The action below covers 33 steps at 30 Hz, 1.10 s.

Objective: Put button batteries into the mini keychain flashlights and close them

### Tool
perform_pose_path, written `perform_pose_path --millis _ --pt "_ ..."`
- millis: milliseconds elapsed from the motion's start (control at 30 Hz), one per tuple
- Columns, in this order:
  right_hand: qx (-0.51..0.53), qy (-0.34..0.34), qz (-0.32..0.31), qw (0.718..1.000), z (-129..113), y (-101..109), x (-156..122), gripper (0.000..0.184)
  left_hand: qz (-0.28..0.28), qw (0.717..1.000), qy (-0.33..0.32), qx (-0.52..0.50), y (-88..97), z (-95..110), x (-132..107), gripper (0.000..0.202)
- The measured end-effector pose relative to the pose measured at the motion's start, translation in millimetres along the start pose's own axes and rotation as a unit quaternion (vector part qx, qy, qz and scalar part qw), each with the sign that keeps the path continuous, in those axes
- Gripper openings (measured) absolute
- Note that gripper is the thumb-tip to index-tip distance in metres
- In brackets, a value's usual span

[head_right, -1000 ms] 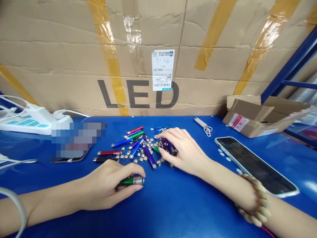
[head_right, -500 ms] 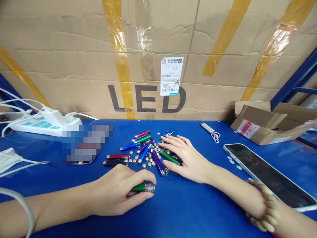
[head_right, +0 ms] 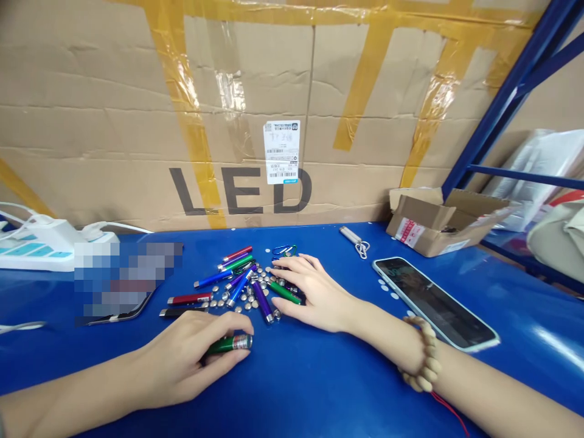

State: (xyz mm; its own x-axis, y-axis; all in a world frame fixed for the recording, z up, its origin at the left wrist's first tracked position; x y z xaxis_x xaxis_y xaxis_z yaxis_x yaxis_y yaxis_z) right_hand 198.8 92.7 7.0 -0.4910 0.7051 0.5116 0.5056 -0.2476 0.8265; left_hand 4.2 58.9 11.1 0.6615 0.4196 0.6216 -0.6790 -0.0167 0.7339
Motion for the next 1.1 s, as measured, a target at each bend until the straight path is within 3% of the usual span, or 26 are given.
perform_pose_path --millis 267,400,633,767,967,1100 --pt "0.028 0.001 0.048 0.998 1.0 0.7 0.1 0.037 0.069 0.995 0.07 -0.025 3.4 -6.7 -5.3 0.011" --pt "0.03 0.005 0.068 0.997 -0.3 3.1 -0.6 0.032 0.061 0.986 0.138 -0.067 3.8 -10.4 -3.5 0.012" --pt "0.039 0.014 0.098 0.994 -4.5 9.3 -4.1 0.025 0.111 0.927 0.293 -0.205 1.7 -12.4 6.7 0.012" --pt "0.046 -0.001 0.101 0.994 -3.8 8.6 -6.3 0.026 0.11 0.922 0.299 -0.219 -2.2 -15.0 4.2 0.014" --pt "0.065 -0.038 0.102 0.992 3.3 5.0 -5.4 0.025 0.09 0.942 0.249 -0.204 -2.4 -14.3 1.0 0.027" --pt "0.078 -0.058 0.1 0.99 6.0 3.4 -3.8 0.025 0.087 0.95 0.254 -0.16 -0.3 -13.5 0.8 0.027"
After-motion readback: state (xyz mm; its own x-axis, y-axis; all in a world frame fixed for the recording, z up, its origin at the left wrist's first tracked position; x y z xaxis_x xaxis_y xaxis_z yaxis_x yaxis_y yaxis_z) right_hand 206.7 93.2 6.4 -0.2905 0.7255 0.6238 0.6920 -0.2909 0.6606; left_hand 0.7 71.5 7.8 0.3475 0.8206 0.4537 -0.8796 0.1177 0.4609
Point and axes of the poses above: each hand's wrist, its own x-axis towards the middle knuckle, its own y-axis out of the back of the hand, z = x × y, the point moved 3 cm from there along x, towards the middle knuckle, and after that the axes turned 15 degrees about z, right-handed, at the moved point
